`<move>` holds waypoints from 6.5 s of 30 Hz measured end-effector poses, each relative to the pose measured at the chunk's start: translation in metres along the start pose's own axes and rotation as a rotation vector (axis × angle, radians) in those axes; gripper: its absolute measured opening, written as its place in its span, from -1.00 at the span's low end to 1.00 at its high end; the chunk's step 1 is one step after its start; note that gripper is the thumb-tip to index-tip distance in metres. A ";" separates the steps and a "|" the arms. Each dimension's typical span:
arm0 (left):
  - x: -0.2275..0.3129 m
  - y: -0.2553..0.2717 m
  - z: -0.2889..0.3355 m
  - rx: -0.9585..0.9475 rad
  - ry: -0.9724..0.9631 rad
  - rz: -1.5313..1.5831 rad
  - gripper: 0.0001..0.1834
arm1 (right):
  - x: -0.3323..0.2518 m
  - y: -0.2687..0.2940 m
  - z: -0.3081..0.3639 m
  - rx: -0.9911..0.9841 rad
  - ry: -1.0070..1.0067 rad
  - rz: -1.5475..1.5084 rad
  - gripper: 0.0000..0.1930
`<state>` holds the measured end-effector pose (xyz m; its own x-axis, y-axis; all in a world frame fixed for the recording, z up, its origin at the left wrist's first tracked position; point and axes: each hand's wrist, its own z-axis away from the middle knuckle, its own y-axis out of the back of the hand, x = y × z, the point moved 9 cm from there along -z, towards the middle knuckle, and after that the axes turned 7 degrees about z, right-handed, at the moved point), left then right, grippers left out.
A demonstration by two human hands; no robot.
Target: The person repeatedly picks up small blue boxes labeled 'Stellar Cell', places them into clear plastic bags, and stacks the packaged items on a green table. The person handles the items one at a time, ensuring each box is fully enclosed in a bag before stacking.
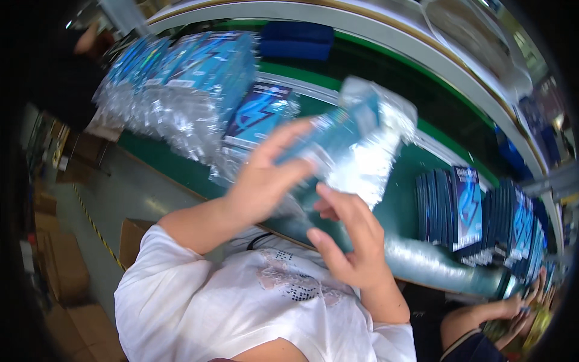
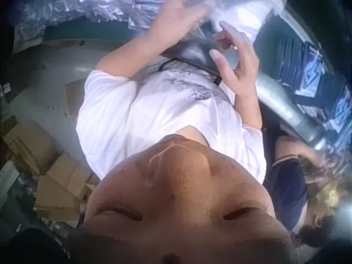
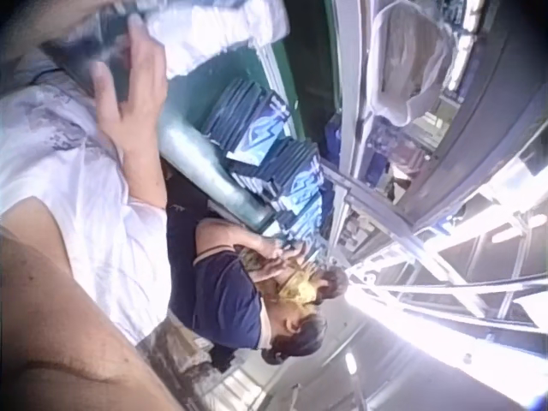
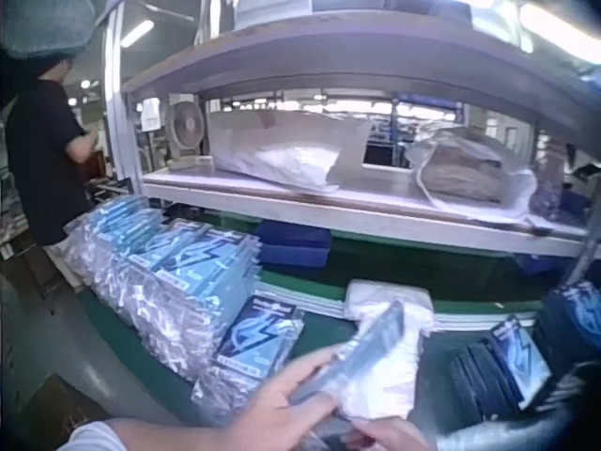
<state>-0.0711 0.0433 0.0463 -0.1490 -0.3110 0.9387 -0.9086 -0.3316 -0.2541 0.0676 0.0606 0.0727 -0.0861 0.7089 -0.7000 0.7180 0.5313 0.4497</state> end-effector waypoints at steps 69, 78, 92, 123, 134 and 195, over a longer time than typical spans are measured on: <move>-0.078 -0.026 -0.021 -0.246 0.368 -0.270 -0.88 | 0.106 0.000 0.077 -0.013 -0.794 -1.134 -0.24; -0.079 -0.012 -0.028 -0.146 0.307 -0.185 -0.89 | 0.117 0.006 0.080 0.106 -0.769 -1.153 -0.36; -0.038 -0.049 0.001 -0.292 -0.004 -0.422 -0.50 | 0.119 0.038 0.076 0.728 -0.687 -0.726 -0.80; -0.004 0.000 -0.007 0.042 0.178 0.157 -0.47 | -0.004 0.021 0.012 0.102 0.221 -0.020 -0.55; 0.024 0.038 -0.001 0.079 -0.316 -1.377 -0.54 | 0.039 0.162 0.031 0.511 -0.109 0.652 -0.66; -0.077 -0.020 -0.034 -0.255 0.192 -0.315 -0.91 | 0.124 0.015 0.069 0.169 -0.944 -0.927 -0.45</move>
<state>-0.0544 0.1041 -0.0132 0.1024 -0.0507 0.9935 -0.9848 -0.1460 0.0940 0.1152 0.1238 -0.0457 -0.1270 -0.5085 -0.8516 0.7367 0.5265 -0.4243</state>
